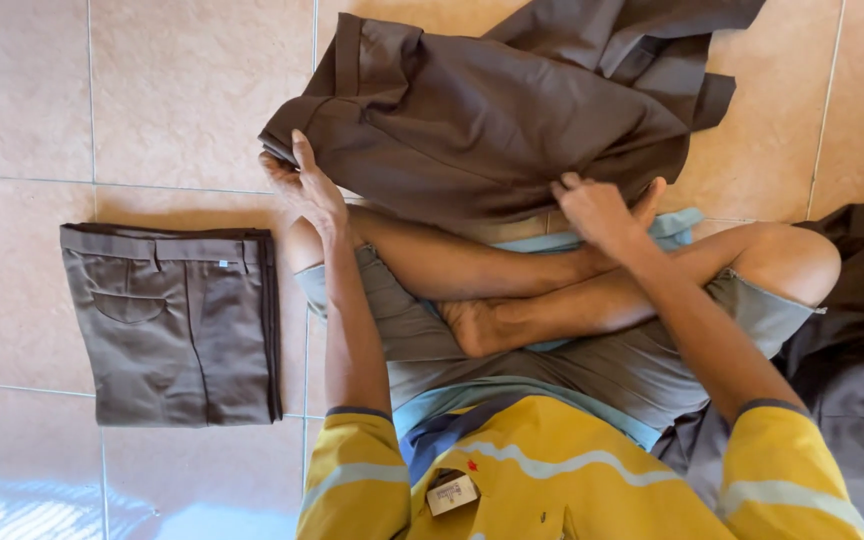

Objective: The person sits cross-legged on a tiled floor and folds dark brown trousers by hand. They smooth the fabric, fold the legs together, and then fold the garment into a compact rectangle before placing it on a growing stack to the left. The process is repeated with additional trousers from a pile on the right.

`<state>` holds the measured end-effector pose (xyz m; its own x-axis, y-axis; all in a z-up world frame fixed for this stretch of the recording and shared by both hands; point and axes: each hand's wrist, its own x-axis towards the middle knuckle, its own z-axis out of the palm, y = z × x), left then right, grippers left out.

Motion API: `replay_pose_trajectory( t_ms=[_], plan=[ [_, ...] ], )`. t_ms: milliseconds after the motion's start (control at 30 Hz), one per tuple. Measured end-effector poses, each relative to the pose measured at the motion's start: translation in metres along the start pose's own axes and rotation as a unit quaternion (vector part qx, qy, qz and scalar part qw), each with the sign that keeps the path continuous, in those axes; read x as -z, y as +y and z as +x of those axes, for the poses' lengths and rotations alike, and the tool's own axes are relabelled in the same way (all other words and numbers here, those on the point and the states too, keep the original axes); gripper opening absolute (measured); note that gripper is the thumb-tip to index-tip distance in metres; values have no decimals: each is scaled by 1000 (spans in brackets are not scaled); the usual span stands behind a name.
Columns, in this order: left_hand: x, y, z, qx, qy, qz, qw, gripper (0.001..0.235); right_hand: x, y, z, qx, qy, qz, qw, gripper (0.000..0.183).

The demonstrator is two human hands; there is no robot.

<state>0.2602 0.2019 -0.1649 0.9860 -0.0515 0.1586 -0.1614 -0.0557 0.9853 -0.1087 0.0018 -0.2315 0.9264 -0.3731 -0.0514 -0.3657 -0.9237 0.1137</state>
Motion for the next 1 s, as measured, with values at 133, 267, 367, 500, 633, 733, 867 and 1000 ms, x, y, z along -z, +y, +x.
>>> replay_pose_trajectory(
  t_ms=[133,267,367,500,633,733,867,1000],
  plan=[
    [-7,5,-7,-1,17,-69,997,27,10,107,36,-127,69,-93,985,29],
    [-11,16,-24,-54,73,-76,993,28,28,183,53,-221,172,-76,957,63],
    [-5,21,-23,-15,97,-101,990,30,37,120,77,-289,118,60,948,64],
    [-3,-10,-7,15,133,-114,984,36,21,31,100,-352,64,195,913,66],
    [-4,-10,-4,67,148,-140,977,35,-30,-17,74,-290,111,228,923,44],
    [-8,16,-4,153,175,-154,960,36,-26,-25,66,-217,135,215,943,58],
    [-11,31,-2,257,198,-227,919,57,-82,19,65,-177,183,109,961,13],
    [-8,19,-1,224,205,-245,921,60,97,79,42,-310,-231,403,830,48]
  ],
)
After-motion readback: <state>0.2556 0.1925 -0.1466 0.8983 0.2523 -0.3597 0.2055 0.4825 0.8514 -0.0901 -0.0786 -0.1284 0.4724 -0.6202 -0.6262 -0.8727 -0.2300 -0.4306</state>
